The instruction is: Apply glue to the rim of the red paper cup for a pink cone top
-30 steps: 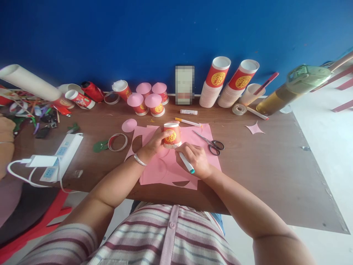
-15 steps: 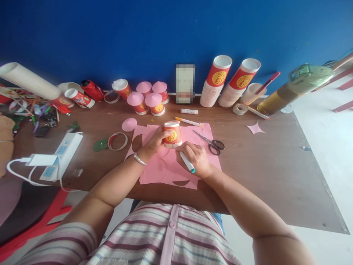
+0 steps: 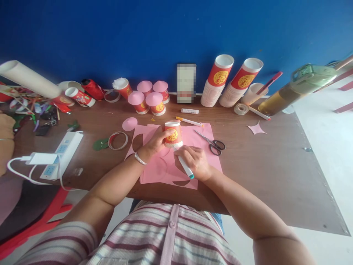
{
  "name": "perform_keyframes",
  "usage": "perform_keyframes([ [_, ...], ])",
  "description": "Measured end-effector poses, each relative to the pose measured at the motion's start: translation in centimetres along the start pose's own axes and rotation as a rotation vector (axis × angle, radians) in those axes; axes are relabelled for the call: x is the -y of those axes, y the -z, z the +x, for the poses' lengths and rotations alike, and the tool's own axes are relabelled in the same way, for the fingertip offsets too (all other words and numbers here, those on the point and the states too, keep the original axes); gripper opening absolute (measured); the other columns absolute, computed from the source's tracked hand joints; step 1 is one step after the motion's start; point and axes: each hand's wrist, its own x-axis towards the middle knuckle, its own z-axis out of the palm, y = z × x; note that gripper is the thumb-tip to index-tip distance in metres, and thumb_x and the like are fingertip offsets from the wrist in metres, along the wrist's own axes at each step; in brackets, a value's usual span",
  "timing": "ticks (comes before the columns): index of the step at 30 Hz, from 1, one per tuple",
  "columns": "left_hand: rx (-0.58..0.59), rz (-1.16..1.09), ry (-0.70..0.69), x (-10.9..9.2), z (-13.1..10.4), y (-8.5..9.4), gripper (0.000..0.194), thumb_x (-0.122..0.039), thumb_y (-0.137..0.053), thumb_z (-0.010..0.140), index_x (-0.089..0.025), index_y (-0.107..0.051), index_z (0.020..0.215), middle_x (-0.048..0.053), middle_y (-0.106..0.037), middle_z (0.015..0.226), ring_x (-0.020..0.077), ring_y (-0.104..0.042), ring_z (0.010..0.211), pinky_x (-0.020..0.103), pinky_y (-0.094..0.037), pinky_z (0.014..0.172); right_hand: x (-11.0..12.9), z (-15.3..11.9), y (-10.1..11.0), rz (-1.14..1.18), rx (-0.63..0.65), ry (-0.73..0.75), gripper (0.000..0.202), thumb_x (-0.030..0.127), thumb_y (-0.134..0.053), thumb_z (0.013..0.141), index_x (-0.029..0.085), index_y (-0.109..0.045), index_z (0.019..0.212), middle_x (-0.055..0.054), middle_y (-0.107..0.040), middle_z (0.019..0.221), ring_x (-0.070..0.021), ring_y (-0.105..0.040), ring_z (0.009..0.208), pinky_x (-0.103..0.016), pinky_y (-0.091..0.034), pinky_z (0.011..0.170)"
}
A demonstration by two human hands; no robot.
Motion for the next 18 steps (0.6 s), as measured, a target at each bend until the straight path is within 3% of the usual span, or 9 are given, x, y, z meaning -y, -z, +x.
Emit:
perform_keyframes([
  [18,-0.014,0.067,0.011,-0.02,-0.19,-0.16,0.040,-0.039,-0.077,0.080,-0.020,-0.065,0.112,0.005,-0.067,0.104,0.0203,-0.062,0.099,0.034,-0.047,0.088,-0.19,-0.36,-0.36,-0.011,0.061,-0.005,0.019,0.005,-0.059,0.088,0.020,-0.057,0.098,0.002,-0.064,0.074,-0.0104,-0.057,0.058,-0.023,-0.043,0.053],
])
